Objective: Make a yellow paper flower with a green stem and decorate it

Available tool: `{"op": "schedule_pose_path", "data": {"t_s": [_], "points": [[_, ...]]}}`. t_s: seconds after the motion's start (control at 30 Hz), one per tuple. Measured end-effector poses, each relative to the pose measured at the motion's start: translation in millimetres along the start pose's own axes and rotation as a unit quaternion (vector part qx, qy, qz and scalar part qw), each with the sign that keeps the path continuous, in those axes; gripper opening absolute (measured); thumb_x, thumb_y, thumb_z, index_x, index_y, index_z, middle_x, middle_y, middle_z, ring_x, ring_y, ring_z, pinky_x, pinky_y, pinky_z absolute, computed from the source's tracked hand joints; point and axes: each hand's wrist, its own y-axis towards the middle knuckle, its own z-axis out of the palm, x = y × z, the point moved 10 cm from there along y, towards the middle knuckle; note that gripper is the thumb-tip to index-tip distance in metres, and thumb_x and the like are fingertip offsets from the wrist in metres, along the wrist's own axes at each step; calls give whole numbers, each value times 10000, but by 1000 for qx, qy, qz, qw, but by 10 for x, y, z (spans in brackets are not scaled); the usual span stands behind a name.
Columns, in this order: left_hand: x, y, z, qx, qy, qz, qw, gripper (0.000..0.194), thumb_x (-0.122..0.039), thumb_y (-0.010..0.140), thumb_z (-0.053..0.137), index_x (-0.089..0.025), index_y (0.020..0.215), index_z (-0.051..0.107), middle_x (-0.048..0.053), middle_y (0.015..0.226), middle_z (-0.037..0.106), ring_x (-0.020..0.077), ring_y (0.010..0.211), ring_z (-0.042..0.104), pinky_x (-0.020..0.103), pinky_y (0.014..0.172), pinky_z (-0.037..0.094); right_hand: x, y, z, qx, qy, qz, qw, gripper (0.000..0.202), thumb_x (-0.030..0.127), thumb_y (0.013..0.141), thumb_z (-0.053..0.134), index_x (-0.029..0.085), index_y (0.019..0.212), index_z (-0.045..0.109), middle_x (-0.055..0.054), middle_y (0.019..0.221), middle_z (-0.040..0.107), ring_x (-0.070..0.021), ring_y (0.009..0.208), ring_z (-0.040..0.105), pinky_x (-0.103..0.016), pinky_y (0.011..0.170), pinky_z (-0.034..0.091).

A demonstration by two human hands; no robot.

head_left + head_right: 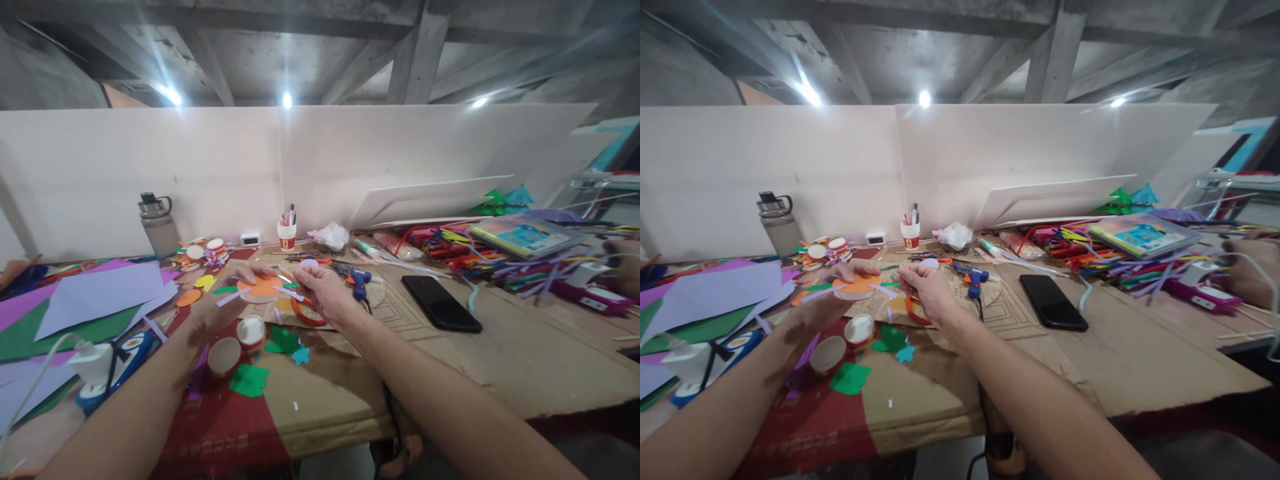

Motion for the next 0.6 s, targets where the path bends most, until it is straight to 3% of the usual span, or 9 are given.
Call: {"op": "schedule_pose_path", "data": {"t_s": [0.17, 0.43, 0.6], "points": [[55, -10, -37, 0, -1, -19, 1000, 394, -275, 467, 915, -196, 688, 599, 73, 937, 683, 331, 1023, 602, 364, 702, 482, -8, -6, 12, 2, -25, 5, 1000, 277, 390, 596, 813, 196, 691, 639, 40, 637, 560, -89, 576, 456, -238, 586, 368], [-34, 45, 120, 86, -3, 38, 996, 318, -301, 528, 884, -184, 696, 640, 98, 1019, 701, 287, 1010, 631, 387, 834, 494, 11, 10, -5, -3, -58, -10, 998, 243, 372, 634, 749, 203, 697, 586, 42, 656, 559, -95, 577, 475, -235, 571, 383], [17, 59, 24, 71, 8, 26, 997, 256, -253, 581, 847, -189, 744, 661, 88, 998, 715, 250, 944, 652, 357, 826, 496, 189, 35, -94, -17, -4, -45, 999, 228, 316, 621, 741, 195, 706, 568, 45, 660, 548, -89, 576, 463, -246, 589, 381]]}}
